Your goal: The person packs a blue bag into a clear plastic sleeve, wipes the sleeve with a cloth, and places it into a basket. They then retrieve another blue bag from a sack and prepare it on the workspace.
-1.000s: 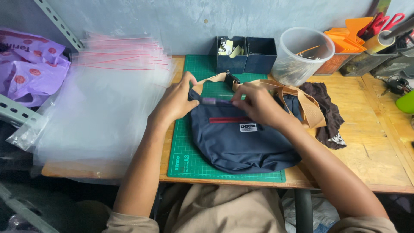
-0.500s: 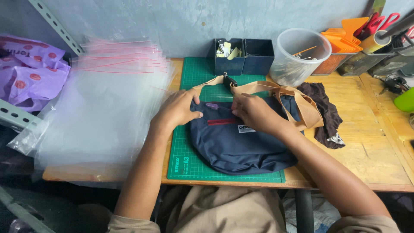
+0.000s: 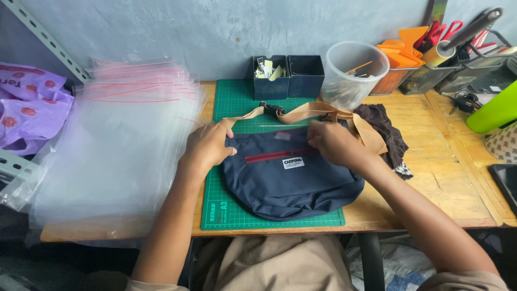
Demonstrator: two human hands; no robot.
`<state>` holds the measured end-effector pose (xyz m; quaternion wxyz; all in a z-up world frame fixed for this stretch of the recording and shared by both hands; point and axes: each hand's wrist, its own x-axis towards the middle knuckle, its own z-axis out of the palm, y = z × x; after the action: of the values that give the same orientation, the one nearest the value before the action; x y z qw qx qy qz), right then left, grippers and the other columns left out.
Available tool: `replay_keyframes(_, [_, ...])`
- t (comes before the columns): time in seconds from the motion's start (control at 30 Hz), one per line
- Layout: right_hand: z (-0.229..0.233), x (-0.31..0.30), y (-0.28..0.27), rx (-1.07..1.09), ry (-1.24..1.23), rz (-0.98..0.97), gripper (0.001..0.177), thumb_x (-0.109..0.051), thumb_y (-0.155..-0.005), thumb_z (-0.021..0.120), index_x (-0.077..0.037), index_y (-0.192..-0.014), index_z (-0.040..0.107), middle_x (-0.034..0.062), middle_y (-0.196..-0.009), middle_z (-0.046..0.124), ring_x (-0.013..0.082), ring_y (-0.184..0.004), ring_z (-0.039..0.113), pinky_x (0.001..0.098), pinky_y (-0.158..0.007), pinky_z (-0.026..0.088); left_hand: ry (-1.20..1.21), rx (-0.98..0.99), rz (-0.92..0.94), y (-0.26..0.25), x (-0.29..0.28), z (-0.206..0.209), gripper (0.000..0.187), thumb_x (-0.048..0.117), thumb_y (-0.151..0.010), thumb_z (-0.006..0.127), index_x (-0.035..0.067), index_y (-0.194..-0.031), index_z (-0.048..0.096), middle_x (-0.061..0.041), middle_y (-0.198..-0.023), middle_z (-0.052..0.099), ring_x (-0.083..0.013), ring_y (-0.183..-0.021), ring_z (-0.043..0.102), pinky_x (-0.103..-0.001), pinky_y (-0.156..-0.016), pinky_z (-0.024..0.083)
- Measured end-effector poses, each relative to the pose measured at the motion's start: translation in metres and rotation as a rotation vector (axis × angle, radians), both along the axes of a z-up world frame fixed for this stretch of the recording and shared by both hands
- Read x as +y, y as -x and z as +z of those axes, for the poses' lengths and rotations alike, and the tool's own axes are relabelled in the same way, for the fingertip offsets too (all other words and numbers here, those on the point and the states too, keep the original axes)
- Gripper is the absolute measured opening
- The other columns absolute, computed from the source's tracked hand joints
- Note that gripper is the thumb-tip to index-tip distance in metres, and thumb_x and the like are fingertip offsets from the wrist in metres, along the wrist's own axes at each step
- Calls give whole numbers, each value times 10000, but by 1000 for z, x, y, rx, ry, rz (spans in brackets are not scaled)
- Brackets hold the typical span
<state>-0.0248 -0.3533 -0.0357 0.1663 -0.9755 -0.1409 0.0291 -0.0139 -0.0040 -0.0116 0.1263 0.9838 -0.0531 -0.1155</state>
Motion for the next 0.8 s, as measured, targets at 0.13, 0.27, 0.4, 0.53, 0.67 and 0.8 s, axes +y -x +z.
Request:
replay_keyframes(0.13, [-10,-67,-20,-178,277,-234,249,-226,-1007,789,-140,-1235,841,172,-1217,828,494,-922,840,587,-818,696,-68,-3,-6,-4,-9,-14,408,285,-956,913,195,-1298,709,-157,-1331,743,-430,-1344,734,-587,-1154,572])
replay_keyframes(0.27, [27,-27,18,-130,43,-79,152,-145,-1036,709,-92,-1160,781,243,-1075,806,539,-1031,808,622,-871,663,-63,-24,10,-2,-9,-14,428,291,-933,934,173,-1282,716,-162,-1280,759,-450,-1301,757,-615,-1108,593])
replay_keyframes(0.4, [-23,-58,-6,-145,-8,-125,163,-133,-1038,673,-56,-1162,746,282,-1010,801,555,-1024,797,658,-897,650,64,33,26,19,-4,18,408,246,-955,909,121,-1310,751,-235,-1361,772,-494,-1382,716,-632,-1182,549])
replay_keyframes(0.53, [63,-34,45,-184,165,-323,86,-238,-1076,745,-168,-1118,773,172,-1100,801,515,-1037,811,604,-928,660,92,29,18,22,-2,28,397,258,-926,928,150,-1279,779,-243,-1374,784,-491,-1396,711,-599,-1190,546])
replay_keyframes(0.67, [-5,-70,25,-207,-69,-118,130,-144,-1009,745,-97,-1129,762,253,-1021,787,546,-1064,776,640,-909,617,139,47,9,25,2,33,391,233,-917,921,145,-1271,778,-271,-1405,782,-498,-1406,706,-595,-1193,542])
replay_keyframes(0.8, [17,-81,31,-168,177,-386,228,-141,-1089,738,0,-1266,711,278,-1164,787,522,-1132,794,638,-993,638,166,58,1,28,-1,41,394,235,-922,908,137,-1283,786,-286,-1441,770,-491,-1429,694,-584,-1214,530])
